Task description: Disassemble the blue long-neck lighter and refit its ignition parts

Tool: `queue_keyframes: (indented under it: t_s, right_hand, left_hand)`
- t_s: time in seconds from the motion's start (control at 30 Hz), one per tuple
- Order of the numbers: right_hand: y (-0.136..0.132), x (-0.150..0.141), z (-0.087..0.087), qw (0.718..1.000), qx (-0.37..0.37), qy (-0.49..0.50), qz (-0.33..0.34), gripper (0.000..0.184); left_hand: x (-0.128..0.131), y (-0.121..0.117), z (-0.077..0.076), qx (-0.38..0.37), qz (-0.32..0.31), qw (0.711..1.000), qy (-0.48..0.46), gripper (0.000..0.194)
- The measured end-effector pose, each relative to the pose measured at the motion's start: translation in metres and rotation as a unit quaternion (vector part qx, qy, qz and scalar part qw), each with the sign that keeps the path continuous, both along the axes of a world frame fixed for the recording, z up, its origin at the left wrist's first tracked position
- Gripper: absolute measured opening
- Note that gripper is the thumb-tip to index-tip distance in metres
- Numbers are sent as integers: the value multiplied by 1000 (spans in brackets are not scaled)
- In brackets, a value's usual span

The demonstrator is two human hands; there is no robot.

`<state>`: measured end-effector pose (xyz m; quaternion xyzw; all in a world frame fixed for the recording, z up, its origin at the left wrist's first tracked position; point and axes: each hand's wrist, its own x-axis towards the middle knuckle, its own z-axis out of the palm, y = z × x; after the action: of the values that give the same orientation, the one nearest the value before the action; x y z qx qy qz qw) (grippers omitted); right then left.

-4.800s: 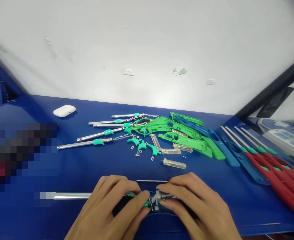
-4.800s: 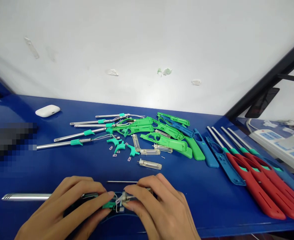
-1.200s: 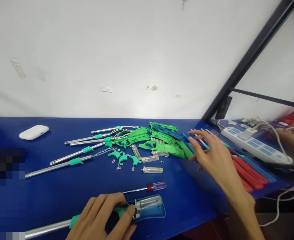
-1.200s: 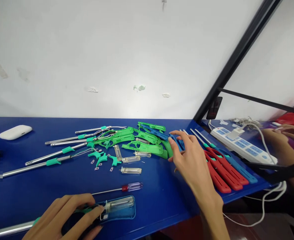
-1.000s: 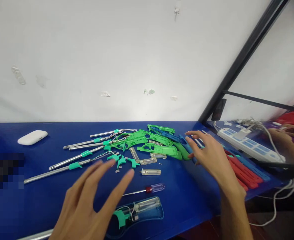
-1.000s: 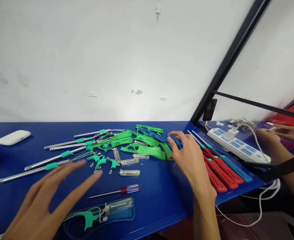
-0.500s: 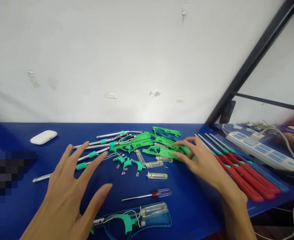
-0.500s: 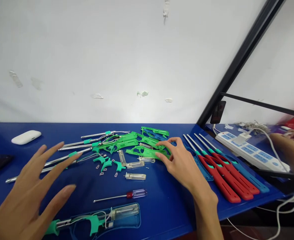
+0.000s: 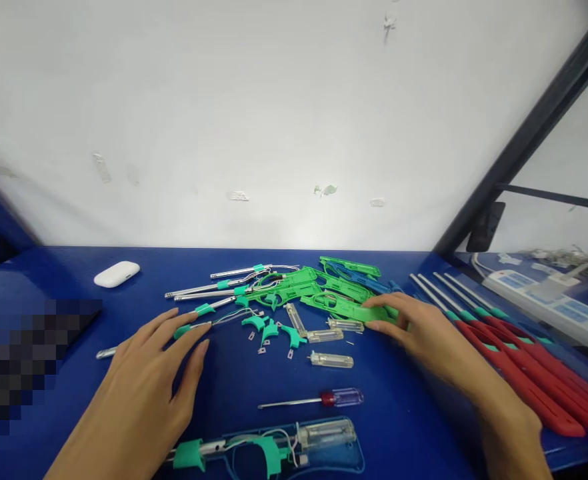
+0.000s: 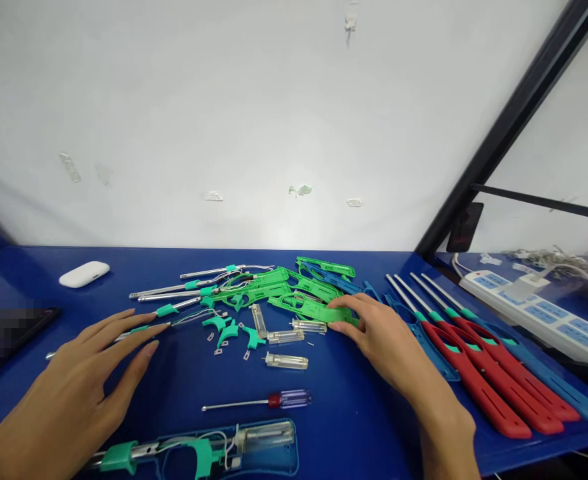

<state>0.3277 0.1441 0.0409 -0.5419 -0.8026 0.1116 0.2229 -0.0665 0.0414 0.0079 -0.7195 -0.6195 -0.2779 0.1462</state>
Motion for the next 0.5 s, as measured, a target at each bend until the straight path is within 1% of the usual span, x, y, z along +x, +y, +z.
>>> queue_keyframes:
  t_s: [0.1, 0.23, 0.33, 0.5]
  right_hand:
    - [-1, 0, 2, 1000, 8, 1, -8, 25]
    - [-3, -1, 4, 1000, 9, 3, -12, 25]
    - [-3, -1, 4, 1000, 7, 3, -9, 26]
    - [-3, -1, 4, 1000, 8, 0, -7, 27]
  left_hand:
    - [-16, 3, -1, -20, 17, 999, 18, 43]
    - [-33, 6, 2, -82, 25, 994, 62, 39]
    - [-35, 6, 5, -82, 11, 994, 73, 42]
    - [-26, 6, 11, -63, -10, 997, 54, 42]
